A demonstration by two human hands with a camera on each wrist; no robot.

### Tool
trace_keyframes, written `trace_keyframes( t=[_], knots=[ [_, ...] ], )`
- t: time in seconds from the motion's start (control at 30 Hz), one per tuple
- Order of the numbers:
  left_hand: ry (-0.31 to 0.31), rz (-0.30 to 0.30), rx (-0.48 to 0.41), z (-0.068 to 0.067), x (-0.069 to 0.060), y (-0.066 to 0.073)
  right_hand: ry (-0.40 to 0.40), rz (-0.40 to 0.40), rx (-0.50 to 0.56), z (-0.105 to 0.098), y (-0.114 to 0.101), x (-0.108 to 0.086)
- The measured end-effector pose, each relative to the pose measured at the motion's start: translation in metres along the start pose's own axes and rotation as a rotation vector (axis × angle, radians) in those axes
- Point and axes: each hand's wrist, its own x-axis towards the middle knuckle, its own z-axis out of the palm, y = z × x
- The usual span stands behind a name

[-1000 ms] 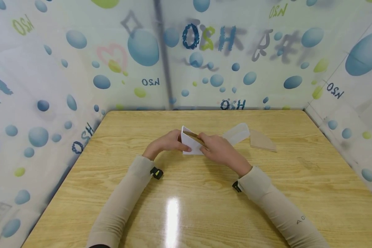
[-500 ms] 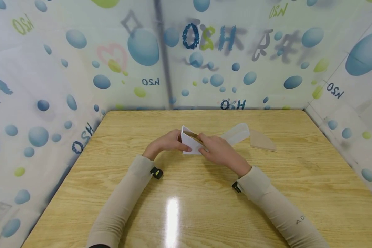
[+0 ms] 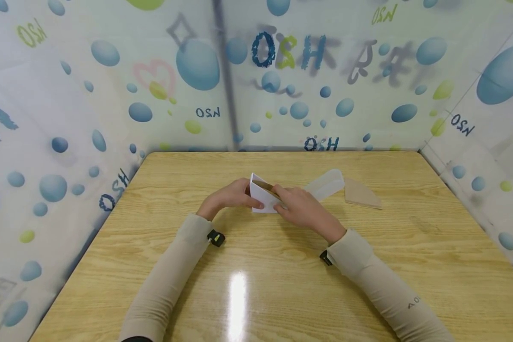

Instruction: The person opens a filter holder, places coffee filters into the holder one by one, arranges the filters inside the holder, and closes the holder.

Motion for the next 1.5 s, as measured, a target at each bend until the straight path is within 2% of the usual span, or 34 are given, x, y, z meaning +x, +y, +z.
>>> trace_keyframes(
  t=[0.33, 1.13, 1.5],
  knots=[
    [-0.001, -0.003, -0.007, 0.0005, -0.001, 0.0009, 0.0, 0.002, 0.029, 0.0024, -0.0001, 0.0003],
    [0.005, -0.007, 0.002, 0.0007, -0.0012, 0.0042, -0.007, -0.011, -0.008, 0.0031, 0.0012, -0.0008],
    [0.006, -0.01, 0.024, 0.0004, -0.0005, 0.0036, 0.002, 0.018, -0.009, 0.0004, -0.0004, -0.0017]
  ],
)
